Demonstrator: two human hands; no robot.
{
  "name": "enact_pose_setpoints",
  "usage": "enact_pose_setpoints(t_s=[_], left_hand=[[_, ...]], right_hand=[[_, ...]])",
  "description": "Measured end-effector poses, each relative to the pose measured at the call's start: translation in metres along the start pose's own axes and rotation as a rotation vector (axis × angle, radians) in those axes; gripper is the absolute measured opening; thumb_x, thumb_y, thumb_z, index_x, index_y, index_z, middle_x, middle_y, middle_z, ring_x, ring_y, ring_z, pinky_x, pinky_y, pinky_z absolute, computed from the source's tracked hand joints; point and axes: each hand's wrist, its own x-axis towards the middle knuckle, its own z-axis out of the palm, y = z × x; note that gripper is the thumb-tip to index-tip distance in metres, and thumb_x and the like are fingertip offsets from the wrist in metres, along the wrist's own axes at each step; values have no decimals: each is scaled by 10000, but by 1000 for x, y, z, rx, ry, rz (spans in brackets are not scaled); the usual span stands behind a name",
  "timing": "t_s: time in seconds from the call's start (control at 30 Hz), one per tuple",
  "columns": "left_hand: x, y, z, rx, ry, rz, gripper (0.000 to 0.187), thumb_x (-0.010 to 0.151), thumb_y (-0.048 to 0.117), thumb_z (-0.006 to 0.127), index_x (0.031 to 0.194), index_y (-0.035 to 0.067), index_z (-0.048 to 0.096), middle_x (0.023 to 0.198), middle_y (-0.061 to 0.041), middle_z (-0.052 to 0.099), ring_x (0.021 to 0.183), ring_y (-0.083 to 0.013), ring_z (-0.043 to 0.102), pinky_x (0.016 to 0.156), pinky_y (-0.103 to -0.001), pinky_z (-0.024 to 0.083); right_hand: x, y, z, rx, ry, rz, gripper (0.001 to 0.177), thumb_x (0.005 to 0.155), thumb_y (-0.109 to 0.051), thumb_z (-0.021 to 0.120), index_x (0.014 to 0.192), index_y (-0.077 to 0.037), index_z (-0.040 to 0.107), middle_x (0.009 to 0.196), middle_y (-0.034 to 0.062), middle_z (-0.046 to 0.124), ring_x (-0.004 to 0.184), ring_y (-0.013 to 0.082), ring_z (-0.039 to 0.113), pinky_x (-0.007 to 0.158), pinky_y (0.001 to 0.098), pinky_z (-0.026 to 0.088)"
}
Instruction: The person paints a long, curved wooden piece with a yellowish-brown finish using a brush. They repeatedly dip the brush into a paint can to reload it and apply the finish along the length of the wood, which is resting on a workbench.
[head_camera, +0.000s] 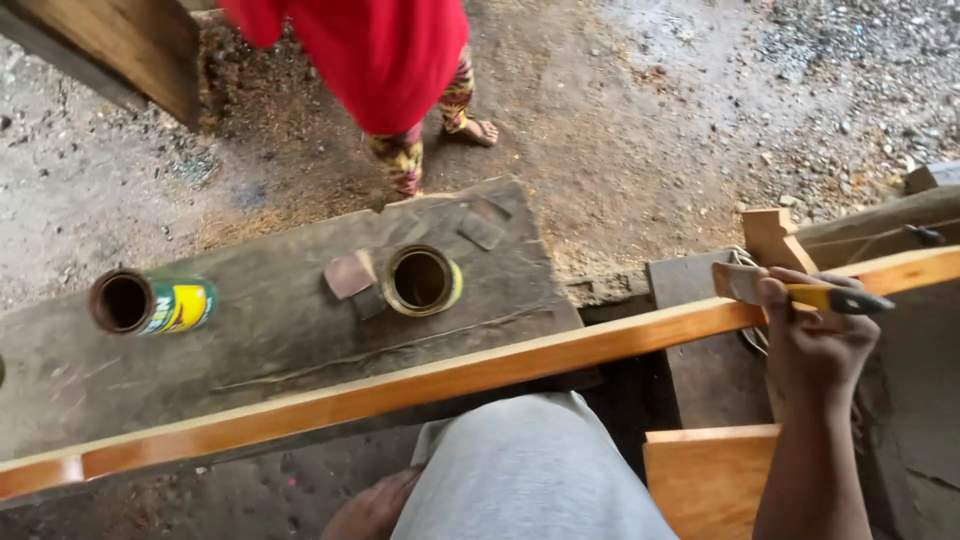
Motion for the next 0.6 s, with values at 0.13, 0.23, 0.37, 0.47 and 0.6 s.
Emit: enact_pose_setpoints(t_s=[0.13,0.23,0.37,0.47,0.6], left_hand=[[10,-29,-86,40,455,86,632,806,479,867,1333,189,674,1310,-40,726,1158,-233,704,983,-372,532],[54,6,-161,0,1147,170,820,677,372,962,1336,41,604,1243,-100,698,1132,-217,692,1018,-328,561],[136,4,-207,4,1056,151,1332,548,509,1006,1543,-13,290,1576,-260,364,1477,-410,362,1225,-506,336],[187,2,-212,106,978,140,1480,540,714,922,1619,100,117,1627,-263,265,1481,-414,332,1206,-528,369],[208,2,-209,65,923,202,1322,622,487,981,1607,121,179,1552,-239,401,1381,-408,467,1102,-502,459]], right_hand=[[-11,-47,44,75,-131,1,150,1078,-104,731,1199,-16,741,1089,72,730,970,97,668,894,202,540],[-25,-80,80,334,-163,242,203,1018,-99,727,1211,-39,712,804,92,681,617,105,613,597,202,537],[-56,-103,108,486,-309,171,325,996,-180,681,1286,-43,629,955,127,729,733,165,706,654,245,599],[-76,-118,120,497,-348,251,326,969,-129,678,1261,13,657,877,159,734,714,198,710,554,266,581],[-107,-121,126,545,-408,241,334,933,-125,671,1238,12,675,959,228,773,821,280,770,638,329,638]])
